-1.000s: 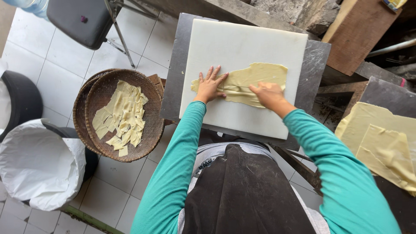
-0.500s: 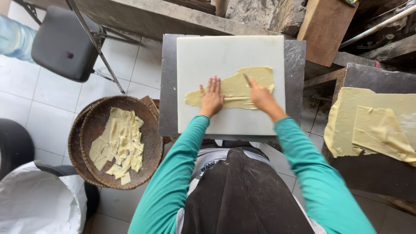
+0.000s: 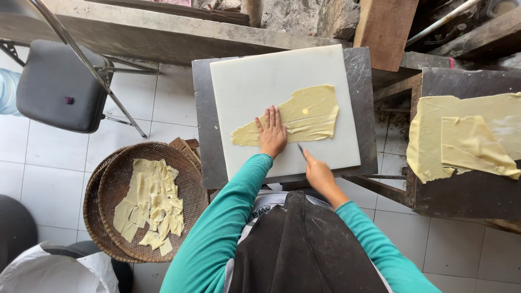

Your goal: The person places thin sheets of dough onto a white cutting board, cuts them into strips with a knife, and transfers the cut pieces into a woven basket. The process is repeated with multiple sheets of dough.

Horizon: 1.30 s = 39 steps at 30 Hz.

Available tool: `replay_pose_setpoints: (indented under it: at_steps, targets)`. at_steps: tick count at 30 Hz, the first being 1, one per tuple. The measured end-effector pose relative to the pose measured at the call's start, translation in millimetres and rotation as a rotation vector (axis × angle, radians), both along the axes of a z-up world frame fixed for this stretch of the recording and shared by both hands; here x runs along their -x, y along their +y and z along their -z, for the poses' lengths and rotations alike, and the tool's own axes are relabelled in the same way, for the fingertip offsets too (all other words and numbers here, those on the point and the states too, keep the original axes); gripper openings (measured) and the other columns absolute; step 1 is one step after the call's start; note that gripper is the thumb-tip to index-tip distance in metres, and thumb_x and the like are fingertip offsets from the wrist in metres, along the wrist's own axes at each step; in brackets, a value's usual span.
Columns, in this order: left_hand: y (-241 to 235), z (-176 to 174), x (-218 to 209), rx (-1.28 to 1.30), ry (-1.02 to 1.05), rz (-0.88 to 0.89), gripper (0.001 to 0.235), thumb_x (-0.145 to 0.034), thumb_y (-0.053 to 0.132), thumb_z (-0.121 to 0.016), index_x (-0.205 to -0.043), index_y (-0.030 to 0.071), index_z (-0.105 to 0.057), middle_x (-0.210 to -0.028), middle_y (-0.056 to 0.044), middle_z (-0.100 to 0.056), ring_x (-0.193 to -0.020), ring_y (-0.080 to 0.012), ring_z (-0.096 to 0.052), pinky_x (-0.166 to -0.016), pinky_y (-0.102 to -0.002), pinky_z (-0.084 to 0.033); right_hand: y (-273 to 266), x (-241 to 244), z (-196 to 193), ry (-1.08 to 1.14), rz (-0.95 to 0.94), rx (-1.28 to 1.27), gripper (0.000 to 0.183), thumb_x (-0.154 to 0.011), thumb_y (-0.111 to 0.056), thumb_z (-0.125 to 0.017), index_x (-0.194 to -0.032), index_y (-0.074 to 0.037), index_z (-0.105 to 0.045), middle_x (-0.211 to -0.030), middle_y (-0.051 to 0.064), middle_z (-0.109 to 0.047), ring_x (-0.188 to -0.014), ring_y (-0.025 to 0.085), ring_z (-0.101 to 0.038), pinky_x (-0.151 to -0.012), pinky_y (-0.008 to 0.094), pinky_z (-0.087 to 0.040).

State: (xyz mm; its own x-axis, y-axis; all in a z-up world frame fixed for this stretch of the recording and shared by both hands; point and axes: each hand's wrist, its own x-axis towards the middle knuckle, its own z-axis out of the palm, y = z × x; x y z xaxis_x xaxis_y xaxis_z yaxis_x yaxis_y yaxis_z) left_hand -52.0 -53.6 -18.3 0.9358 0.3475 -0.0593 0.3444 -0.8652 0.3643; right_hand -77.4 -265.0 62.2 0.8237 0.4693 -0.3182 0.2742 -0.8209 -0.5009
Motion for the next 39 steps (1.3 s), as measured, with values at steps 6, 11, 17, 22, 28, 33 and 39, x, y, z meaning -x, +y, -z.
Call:
replay_pose_setpoints:
  at_steps: [6,11,17,22,28,33,39]
  targets:
    - [-28.4,0.2,-44.4,-0.004,-0.149,0.106,0.072,-0.104,0.036,-0.043,-0.166,0.007,-0.019,-0.174,-0.006,-0.012,-0.161,-0.0229,-0.009,-0.126,-0.060,0.003,66.5,-156.1,26.3,-0.306,0.115,-0.225,0.046,-0.099,-0.013,-0.053,-0.144,-0.009,-0.056,-0.104,0.027,-0.070,-0.094,0.046,-0.068,-0.081,0.052,-0.055]
    - [-33.5,14.6,-66.0,-0.044,-0.069,0.143,0.071,-0.103,0.041,-0.043,-0.165,0.013,-0.020,-0.172,-0.004,-0.015,-0.159,-0.0197,-0.013,-0.125,-0.062,0.000,74.1,-169.5,42.7,-0.146,0.142,0.038,0.053,-0.093,-0.013,-0.054,-0.146,-0.016,-0.054,-0.100,0.027,-0.071,-0.091,0.046,-0.069,-0.079,0.054,-0.055]
    - [-36.8,25.1,-54.3,-0.124,-0.132,0.125,0.068,-0.106,0.040,-0.042,-0.165,0.013,-0.024,-0.173,-0.003,-0.018,-0.160,-0.0183,-0.016,-0.127,-0.060,-0.001,-19.0,11.3,10.3,-0.077,0.156,0.236,0.067,-0.094,-0.015,-0.055,-0.158,-0.019,-0.038,-0.093,0.027,-0.070,-0.078,0.046,-0.068,-0.072,0.057,-0.054]
    - [-39.8,8.0,-67.6,-0.073,-0.064,0.080,0.071,-0.104,0.043,-0.048,-0.165,0.016,-0.025,-0.174,-0.005,-0.018,-0.162,-0.0220,-0.015,-0.127,-0.062,0.000,-50.8,-29.8,-18.9,-0.139,0.101,0.072,0.051,-0.098,-0.017,-0.054,-0.148,-0.027,-0.055,-0.100,0.020,-0.073,-0.082,0.043,-0.069,-0.071,0.055,-0.055]
    - [-31.6,-8.3,-91.5,0.059,-0.087,0.084,0.080,-0.094,0.057,-0.061,-0.163,0.030,-0.030,-0.172,-0.006,-0.016,-0.159,-0.0297,-0.011,-0.123,-0.067,0.001,-33.4,-194.3,-26.0,-0.594,-0.335,0.117,0.053,-0.090,-0.006,-0.055,-0.132,-0.035,-0.070,-0.087,0.002,-0.063,-0.081,0.025,-0.063,-0.072,0.041,-0.050]
    - [-21.5,-17.7,-99.4,0.102,0.047,0.093,0.086,-0.087,0.064,-0.065,-0.161,0.035,-0.030,-0.172,-0.004,-0.015,-0.159,-0.0293,-0.009,-0.124,-0.064,0.002,-11.7,-242.8,-18.7,-0.567,-0.569,0.210,0.048,-0.093,-0.007,-0.058,-0.129,-0.036,-0.072,-0.088,0.001,-0.065,-0.086,0.019,-0.064,-0.072,0.037,-0.046]
    - [-24.8,-23.2,-101.4,0.109,0.078,0.076,0.086,-0.087,0.066,-0.064,-0.160,0.036,-0.030,-0.172,-0.002,-0.014,-0.159,-0.0280,-0.008,-0.125,-0.063,0.003,-8.0,-242.5,-0.7,-0.626,-0.640,0.253,0.045,-0.094,-0.012,-0.059,-0.130,-0.036,-0.071,-0.091,0.001,-0.066,-0.087,0.019,-0.065,-0.074,0.035,-0.048]
